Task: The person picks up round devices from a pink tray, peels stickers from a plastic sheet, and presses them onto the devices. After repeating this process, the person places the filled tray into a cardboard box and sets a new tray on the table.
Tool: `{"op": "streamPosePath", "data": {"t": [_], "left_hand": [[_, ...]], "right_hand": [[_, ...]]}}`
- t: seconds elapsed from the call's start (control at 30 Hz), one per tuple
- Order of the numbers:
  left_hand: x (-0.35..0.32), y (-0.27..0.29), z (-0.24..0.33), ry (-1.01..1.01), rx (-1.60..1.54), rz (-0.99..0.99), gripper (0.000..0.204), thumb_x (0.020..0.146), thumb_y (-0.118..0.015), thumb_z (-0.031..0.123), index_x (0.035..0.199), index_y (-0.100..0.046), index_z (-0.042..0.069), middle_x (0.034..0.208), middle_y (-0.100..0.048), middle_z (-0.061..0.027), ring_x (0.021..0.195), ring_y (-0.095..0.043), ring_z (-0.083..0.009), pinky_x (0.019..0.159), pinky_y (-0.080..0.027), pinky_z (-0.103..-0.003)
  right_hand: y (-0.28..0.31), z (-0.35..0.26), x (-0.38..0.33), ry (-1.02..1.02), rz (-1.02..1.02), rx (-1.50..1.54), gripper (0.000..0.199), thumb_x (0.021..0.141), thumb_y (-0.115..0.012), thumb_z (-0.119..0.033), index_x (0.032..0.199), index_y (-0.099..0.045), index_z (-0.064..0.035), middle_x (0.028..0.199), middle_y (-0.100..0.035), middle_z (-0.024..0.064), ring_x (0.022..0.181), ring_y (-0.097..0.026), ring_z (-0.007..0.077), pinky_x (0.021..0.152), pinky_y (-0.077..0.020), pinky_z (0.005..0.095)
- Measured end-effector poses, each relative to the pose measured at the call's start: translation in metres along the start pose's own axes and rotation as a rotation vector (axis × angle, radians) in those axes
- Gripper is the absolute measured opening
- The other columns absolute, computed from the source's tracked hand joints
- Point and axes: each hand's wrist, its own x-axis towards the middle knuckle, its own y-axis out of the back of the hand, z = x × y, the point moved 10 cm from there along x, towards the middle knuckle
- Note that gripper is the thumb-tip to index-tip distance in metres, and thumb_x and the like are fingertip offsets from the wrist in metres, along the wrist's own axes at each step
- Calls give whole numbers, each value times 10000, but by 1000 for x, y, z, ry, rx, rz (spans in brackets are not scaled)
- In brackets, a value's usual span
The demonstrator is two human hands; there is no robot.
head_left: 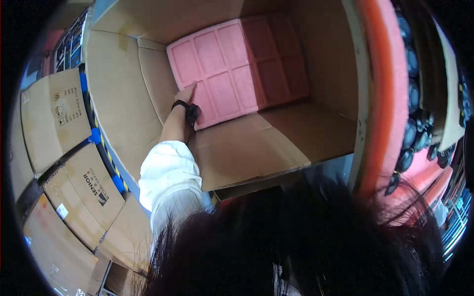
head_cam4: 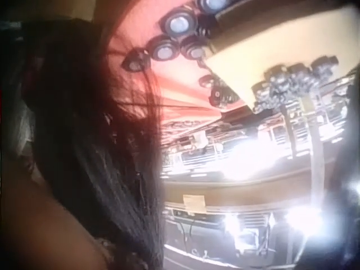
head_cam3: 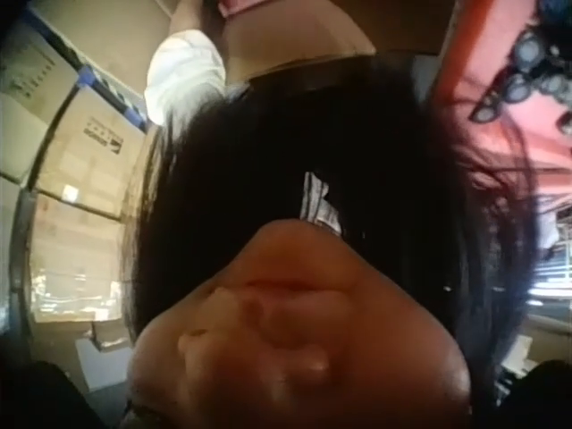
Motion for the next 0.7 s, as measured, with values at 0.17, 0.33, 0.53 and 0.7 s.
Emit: {"op": "streamPosePath", "data": {"t": [0.17,0.33,0.53,0.7], "left_hand": [[-25,32,29,-171,-41,117,945,557,-646,572,1136,-423,-140,1140,-476,-281,1072,-478,-334,891,-385,-357],[-115,50,119,-581,276,-110,483,658,-645,305,842,-560,-134,834,-607,-246,802,-603,-283,701,-474,-369],[-318,198,214,-1031,-62,12,280,658,-536,138,827,-564,-83,752,-602,-227,753,-602,-308,655,-464,-395],[-458,355,173,-901,-252,26,146,649,-520,142,668,-541,-2,547,-498,-58,435,-481,-177,314,-326,-310]], "right_hand": [[10,-13,-17,-8,62,11,722,638,-628,-455,1253,-402,-151,1365,-229,148,1253,-180,397,951,-136,634],[37,-36,-32,-178,280,-7,723,634,-629,-453,1253,-403,-154,1362,-238,143,1251,-188,392,951,-135,635],[86,-55,-104,-355,629,-112,724,629,-630,-451,1253,-405,-159,1358,-250,136,1248,-198,386,951,-134,637],[70,-123,-179,-420,823,-146,725,626,-630,-450,1253,-407,-162,1355,-257,132,1247,-205,382,950,-133,638]]}}
